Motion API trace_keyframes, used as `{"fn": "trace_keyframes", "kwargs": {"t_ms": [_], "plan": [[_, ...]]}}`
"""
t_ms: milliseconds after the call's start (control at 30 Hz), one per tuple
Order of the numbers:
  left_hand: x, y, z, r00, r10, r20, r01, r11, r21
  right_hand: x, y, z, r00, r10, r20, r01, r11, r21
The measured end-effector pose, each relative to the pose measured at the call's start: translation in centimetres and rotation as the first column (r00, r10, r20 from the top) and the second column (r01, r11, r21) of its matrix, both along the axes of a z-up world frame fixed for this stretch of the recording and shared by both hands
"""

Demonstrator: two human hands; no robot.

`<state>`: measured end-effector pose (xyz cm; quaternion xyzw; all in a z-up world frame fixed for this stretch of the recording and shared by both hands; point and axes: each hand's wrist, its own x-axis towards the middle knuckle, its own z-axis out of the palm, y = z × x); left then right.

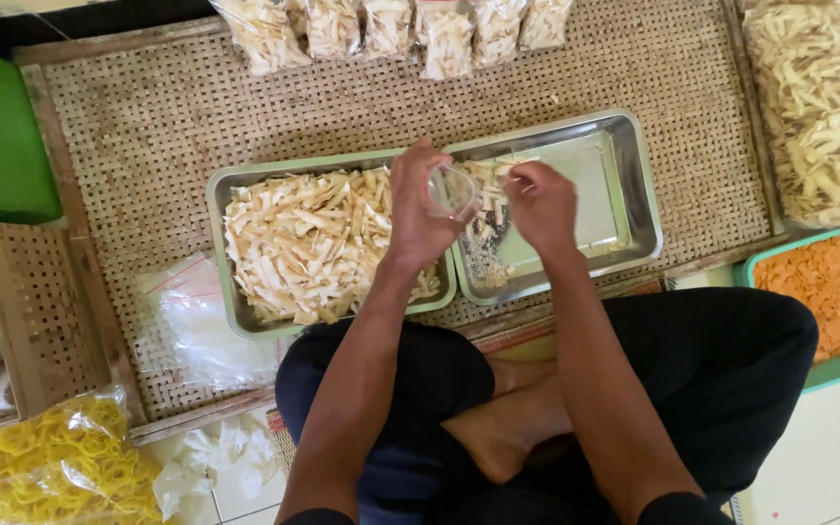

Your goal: The person sits cross-legged on a mat and packs shredded dried food from a metal tray into small clear plastic bags. They fill each bag by hand, then seal it and place it aside with other completed packages.

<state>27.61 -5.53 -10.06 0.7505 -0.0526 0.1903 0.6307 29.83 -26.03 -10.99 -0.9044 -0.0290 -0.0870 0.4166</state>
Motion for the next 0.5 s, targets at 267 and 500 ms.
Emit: {"fn": "trace_keyframes", "kwargs": {"t_ms": [267,500], "plan": [[-0.5,0.3,1.1,1.0,-0.005,0.004,0.005,0.999,0.036,-1.6,2.1,-4.3,0.961,0.206,-0.183,-0.263,0.88,-0.394],[-1.3,0.0,1.4,0.999,-0.016,-0.032,0.016,1.0,-0.005,-2.6,-0.1,-6.3,0.998,0.045,-0.049,-0.043,0.999,0.03]]}}
